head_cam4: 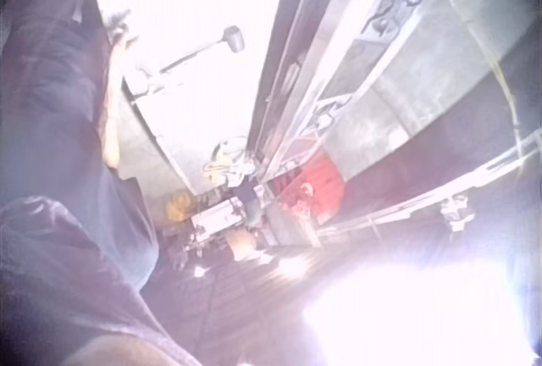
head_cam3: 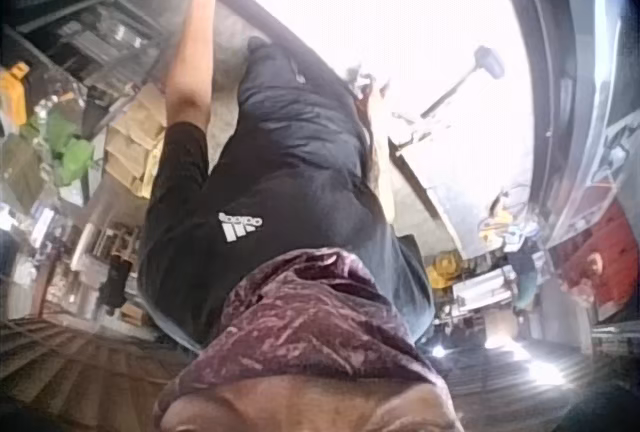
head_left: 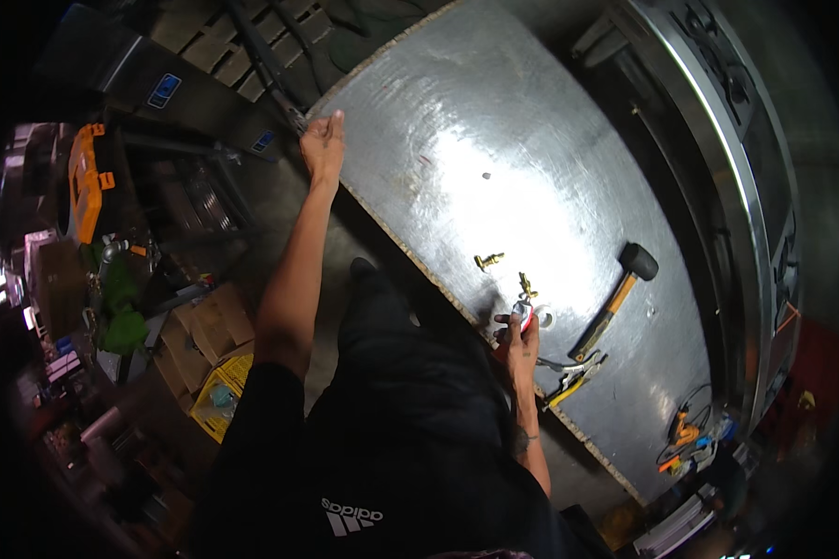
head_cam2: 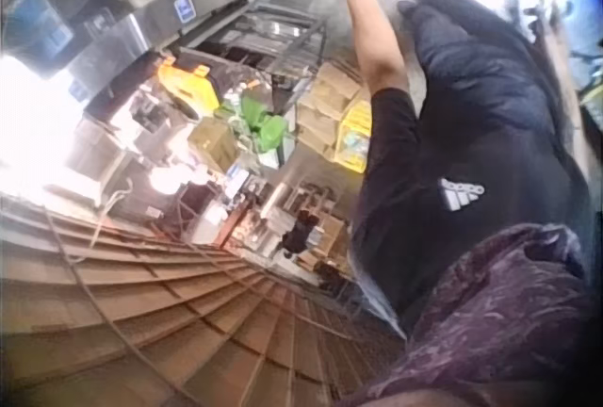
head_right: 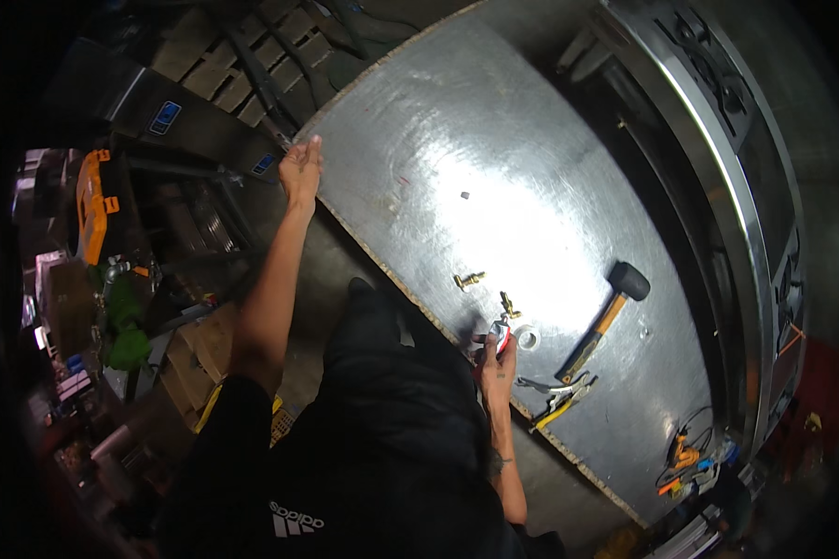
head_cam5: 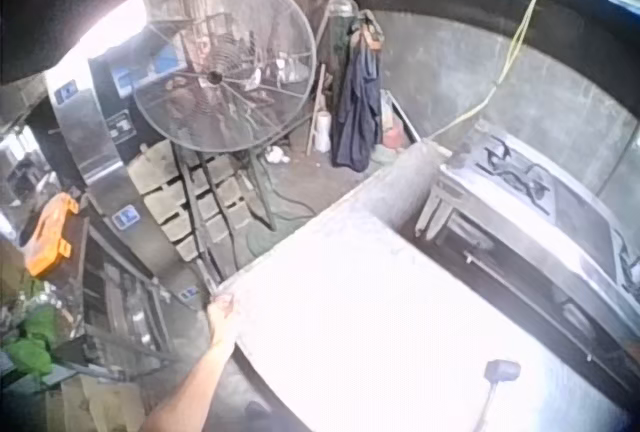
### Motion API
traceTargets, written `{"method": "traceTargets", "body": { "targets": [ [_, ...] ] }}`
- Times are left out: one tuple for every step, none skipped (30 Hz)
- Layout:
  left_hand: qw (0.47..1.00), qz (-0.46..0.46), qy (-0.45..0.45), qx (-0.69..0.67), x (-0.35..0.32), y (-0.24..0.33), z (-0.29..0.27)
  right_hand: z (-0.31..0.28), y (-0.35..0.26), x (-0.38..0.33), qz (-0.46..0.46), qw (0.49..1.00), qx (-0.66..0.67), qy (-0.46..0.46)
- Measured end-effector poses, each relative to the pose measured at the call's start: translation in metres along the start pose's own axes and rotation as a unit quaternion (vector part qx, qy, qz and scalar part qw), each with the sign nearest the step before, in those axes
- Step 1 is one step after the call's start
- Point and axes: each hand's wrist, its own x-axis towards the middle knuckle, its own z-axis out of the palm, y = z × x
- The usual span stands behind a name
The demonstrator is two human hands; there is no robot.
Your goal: The person assembles a metal frame by securing brass fittings with wire ties using pliers. They apply adhesive from a tube to the fittings before tightening the ties. The work occurs at a metal workbench in a workshop with tools and parts nearby.
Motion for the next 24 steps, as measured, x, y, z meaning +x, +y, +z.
{"method": "traceTargets", "body": {
  "targets": [
    [0.999, 0.026, 0.029, -0.025, 0.003, -0.005, -0.009, 0.003, -0.008, 0.001, -0.002, 1.0, -0.003, -0.014],
    [0.999, 0.007, 0.029, -0.037, 0.005, -0.001, -0.012, 0.006, -0.013, 0.004, -0.004, 1.0, -0.004, -0.021],
    [0.998, -0.012, 0.029, -0.049, 0.006, 0.003, -0.016, 0.009, -0.007, 0.013, -0.02, 0.999, -0.009, -0.027],
    [0.997, -0.036, 0.03, -0.062, 0.007, 0.0, -0.017, 0.013, -0.015, 0.016, -0.021, 0.999, -0.013, -0.03],
    [0.998, 0.008, 0.006, -0.068, 0.017, -0.006, -0.019, 0.018, -0.027, 0.017, -0.022, 0.999, -0.017, -0.032],
    [0.996, 0.053, -0.019, -0.073, 0.03, -0.011, -0.02, 0.025, -0.035, 0.02, -0.023, 0.999, -0.02, -0.034],
    [0.991, 0.094, -0.048, -0.078, 0.042, -0.017, -0.019, 0.03, -0.029, 0.028, -0.045, 0.998, -0.01, -0.032],
    [0.987, 0.133, -0.093, 0.015, 0.052, -0.008, -0.015, 0.036, -0.031, 0.031, -0.045, 0.999, -0.015, -0.025],
    [0.969, 0.171, -0.139, 0.108, 0.065, 0.003, -0.01, 0.044, -0.035, 0.035, -0.045, 0.999, -0.019, -0.019],
    [0.952, 0.191, -0.144, 0.189, 0.071, 0.006, -0.001, 0.051, -0.039, 0.036, -0.044, 0.999, -0.026, -0.013],
    [0.928, 0.214, -0.145, 0.267, 0.079, 0.008, 0.01, 0.059, -0.051, 0.035, -0.033, 0.999, -0.027, -0.013],
    [0.91, 0.22, -0.108, 0.335, 0.083, 0.01, 0.028, 0.068, -0.052, 0.035, -0.037, 0.999, -0.035, -0.003],
    [0.886, 0.225, -0.07, 0.4, 0.088, 0.009, 0.043, 0.076, -0.054, 0.035, -0.042, 0.998, -0.044, 0.007],
    [0.879, 0.202, -0.093, 0.421, 0.093, 0.008, 0.052, 0.086, -0.056, 0.033, -0.048, 0.997, -0.053, 0.017],
    [0.871, 0.179, -0.116, 0.442, 0.097, 0.006, 0.059, 0.096, -0.059, 0.031, -0.041, 0.997, -0.056, 0.032],
    [0.876, 0.161, -0.138, 0.434, 0.107, 0.002, 0.062, 0.109, -0.061, 0.03, -0.03, 0.998, -0.036, 0.037],
    [0.881, 0.142, -0.158, 0.424, 0.117, -0.001, 0.066, 0.121, -0.066, 0.03, -0.021, 0.998, -0.035, 0.037],
    [0.899, 0.125, -0.173, 0.382, 0.135, -0.004, 0.066, 0.133, -0.073, 0.031, -0.012, 0.999, -0.034, 0.036],
    [0.914, 0.104, -0.19, 0.342, 0.15, -0.013, 0.061, 0.145, -0.08, 0.026, -0.007, 0.999, -0.038, 0.037],
    [0.938, 0.08, -0.154, 0.3, 0.174, -0.024, 0.049, 0.157, -0.088, 0.025, -0.006, 0.998, -0.04, 0.037],
    [0.959, 0.058, -0.112, 0.254, 0.206, -0.037, 0.035, 0.167, -0.096, 0.027, -0.009, 0.998, -0.042, 0.035],
    [0.975, 0.038, -0.07, 0.207, 0.226, -0.042, 0.029, 0.177, -0.102, 0.027, -0.006, 0.999, -0.03, 0.045],
    [0.966, 0.074, -0.078, 0.233, 0.223, -0.027, 0.031, 0.19, -0.105, 0.027, 0.0, 0.998, -0.014, 0.059],
    [0.956, 0.11, -0.085, 0.259, 0.211, -0.015, 0.032, 0.2, -0.107, 0.028, 0.006, 0.997, 0.001, 0.073]
  ]
}}
